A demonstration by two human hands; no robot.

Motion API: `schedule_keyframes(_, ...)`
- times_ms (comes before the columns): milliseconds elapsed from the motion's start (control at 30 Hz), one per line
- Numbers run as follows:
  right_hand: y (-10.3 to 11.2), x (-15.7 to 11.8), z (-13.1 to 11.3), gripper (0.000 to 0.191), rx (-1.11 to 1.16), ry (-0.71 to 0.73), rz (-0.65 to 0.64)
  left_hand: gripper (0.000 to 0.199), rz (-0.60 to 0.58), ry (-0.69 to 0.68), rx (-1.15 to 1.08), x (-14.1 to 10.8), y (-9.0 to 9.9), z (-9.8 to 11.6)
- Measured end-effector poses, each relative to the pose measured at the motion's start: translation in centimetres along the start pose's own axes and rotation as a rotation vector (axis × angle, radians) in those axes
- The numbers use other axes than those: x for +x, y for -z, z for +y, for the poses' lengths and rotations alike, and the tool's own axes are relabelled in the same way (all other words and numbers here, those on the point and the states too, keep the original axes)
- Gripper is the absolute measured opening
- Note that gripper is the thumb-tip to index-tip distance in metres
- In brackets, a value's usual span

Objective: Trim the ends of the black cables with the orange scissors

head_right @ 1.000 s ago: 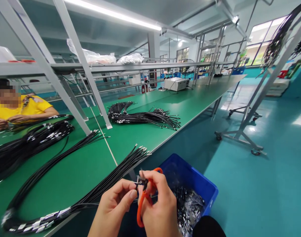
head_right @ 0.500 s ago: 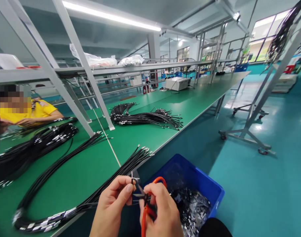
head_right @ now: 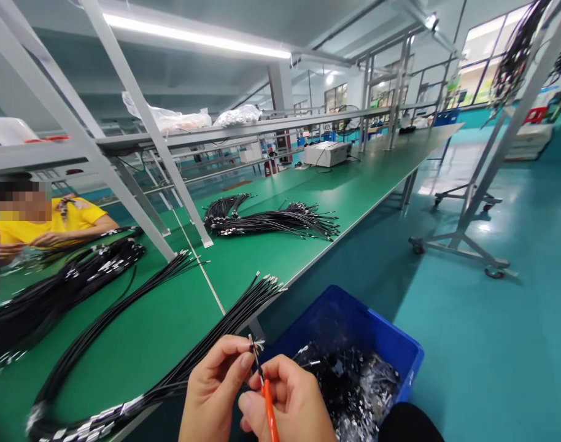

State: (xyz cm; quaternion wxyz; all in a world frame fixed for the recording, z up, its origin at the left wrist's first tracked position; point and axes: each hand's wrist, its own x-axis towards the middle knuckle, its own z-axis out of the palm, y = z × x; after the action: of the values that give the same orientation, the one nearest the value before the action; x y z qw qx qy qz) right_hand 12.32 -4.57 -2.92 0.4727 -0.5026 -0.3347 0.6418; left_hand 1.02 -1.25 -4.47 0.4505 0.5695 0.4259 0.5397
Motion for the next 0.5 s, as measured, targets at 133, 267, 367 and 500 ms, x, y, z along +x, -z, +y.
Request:
schedule_keyframes(133,0.2,0.1,0.5,0.019,-0.018,-0.008,-0.008,0.006,0.008,-0.005,0.053,-0.2,0.0,-0.3)
schedule_keyframes(267,0.5,0.2,0.7,0.020,-0.081,-0.022,-0.007,0.008,0.000,0.001,0.092,-0.3,-0.1,-0.4)
schedule_keyframes(367,0.7,0.3,0.8,0.021,-0.105,-0.006,-0.018,0.009,0.000,-0.009,0.117,-0.2,-0.2,-0.4)
schedule_keyframes(500,1.2,0.1,0.6,0.025,-0.083,0.027,-0.069,0.009,0.010,-0.009,0.131,0.1,-0.4,-0.5)
